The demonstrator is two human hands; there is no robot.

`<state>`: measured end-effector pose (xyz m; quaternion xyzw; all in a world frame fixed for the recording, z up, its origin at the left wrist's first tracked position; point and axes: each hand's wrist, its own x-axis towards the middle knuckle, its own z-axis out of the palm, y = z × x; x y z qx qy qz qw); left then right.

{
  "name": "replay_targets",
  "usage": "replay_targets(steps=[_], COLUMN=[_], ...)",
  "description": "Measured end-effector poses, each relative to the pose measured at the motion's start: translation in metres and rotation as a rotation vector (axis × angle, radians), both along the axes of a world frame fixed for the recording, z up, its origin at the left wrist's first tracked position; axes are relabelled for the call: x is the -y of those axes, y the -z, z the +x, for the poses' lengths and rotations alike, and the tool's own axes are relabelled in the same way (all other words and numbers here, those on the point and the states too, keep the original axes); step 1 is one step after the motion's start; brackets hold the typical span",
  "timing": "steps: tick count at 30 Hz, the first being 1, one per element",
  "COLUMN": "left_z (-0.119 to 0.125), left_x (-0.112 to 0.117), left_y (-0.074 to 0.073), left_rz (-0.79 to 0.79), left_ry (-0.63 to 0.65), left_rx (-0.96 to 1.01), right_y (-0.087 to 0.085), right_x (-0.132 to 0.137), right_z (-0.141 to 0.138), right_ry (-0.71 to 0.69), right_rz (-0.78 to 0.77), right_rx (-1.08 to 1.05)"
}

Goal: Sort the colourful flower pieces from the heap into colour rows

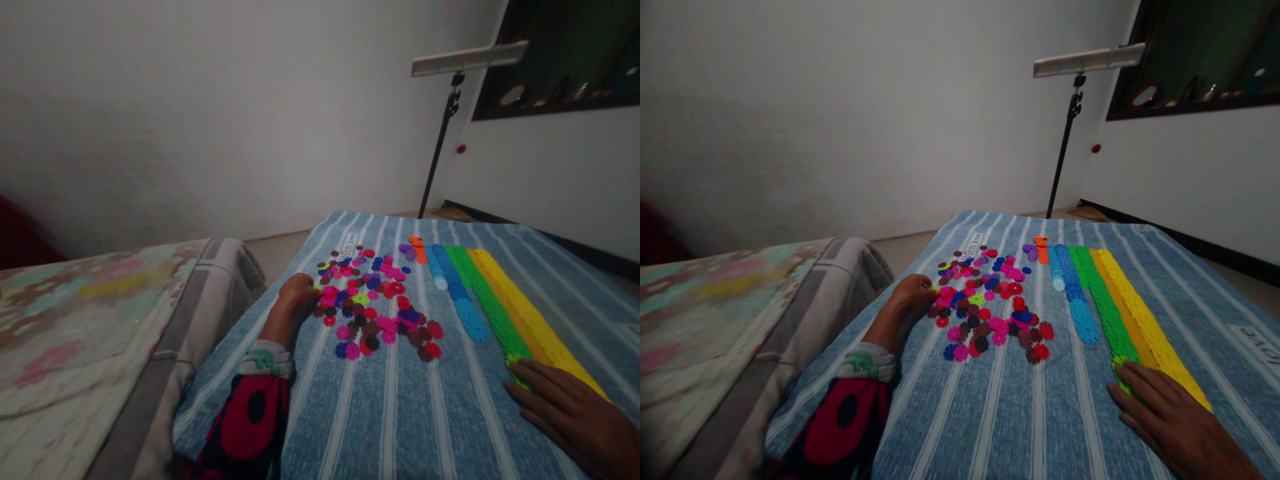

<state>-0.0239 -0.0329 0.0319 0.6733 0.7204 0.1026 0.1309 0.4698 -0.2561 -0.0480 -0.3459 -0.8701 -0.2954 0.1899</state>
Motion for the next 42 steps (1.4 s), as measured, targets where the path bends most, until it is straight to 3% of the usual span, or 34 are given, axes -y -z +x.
replay_targets(steps=[5,13,17,21,27,33,38,42], left_z=[0.000,-0.013,-0.011,0.001,0.018,-0.001,-0.022,-0.016], left_x=[-0.003,-0.015,-0.026,-0.044,-0.069,-0.059,-0.046,-0.050], left_y=[0.008,0.026,0.032,0.033,0.027,0.025,0.023,0.025], left_rz=[-0.017,0.092,0.208,0.286,0.323,0.341,0.350,0.380], left_ry=[0.002,-0.099,-0.184,-0.256,-0.130,0.020,-0.074,-0.129], left_rx=[0.038,0.304,0.450,0.433,0.412,0.282,0.316,0.430], right_y=[0.010,0.028,0.022,0.007,-0.013,-0.003,-0.006,-0.014], right_x=[0.001,0.005,0.002,-0.011,-0.041,-0.051,-0.051,-0.052], right_z=[0.001,0.000,-0.031,-0.079,-0.129,-0.145,-0.146,-0.151], right_ry=[-0.042,-0.020,-0.070,-0.193,-0.274,-0.324,-0.326,-0.333], right_rz=[-0.006,0.005,0.011,-0.027,-0.053,-0.038,-0.029,0.053], right_rx=[-0.065,-0.046,-0.100,-0.276,-0.384,-0.375,-0.320,-0.319])
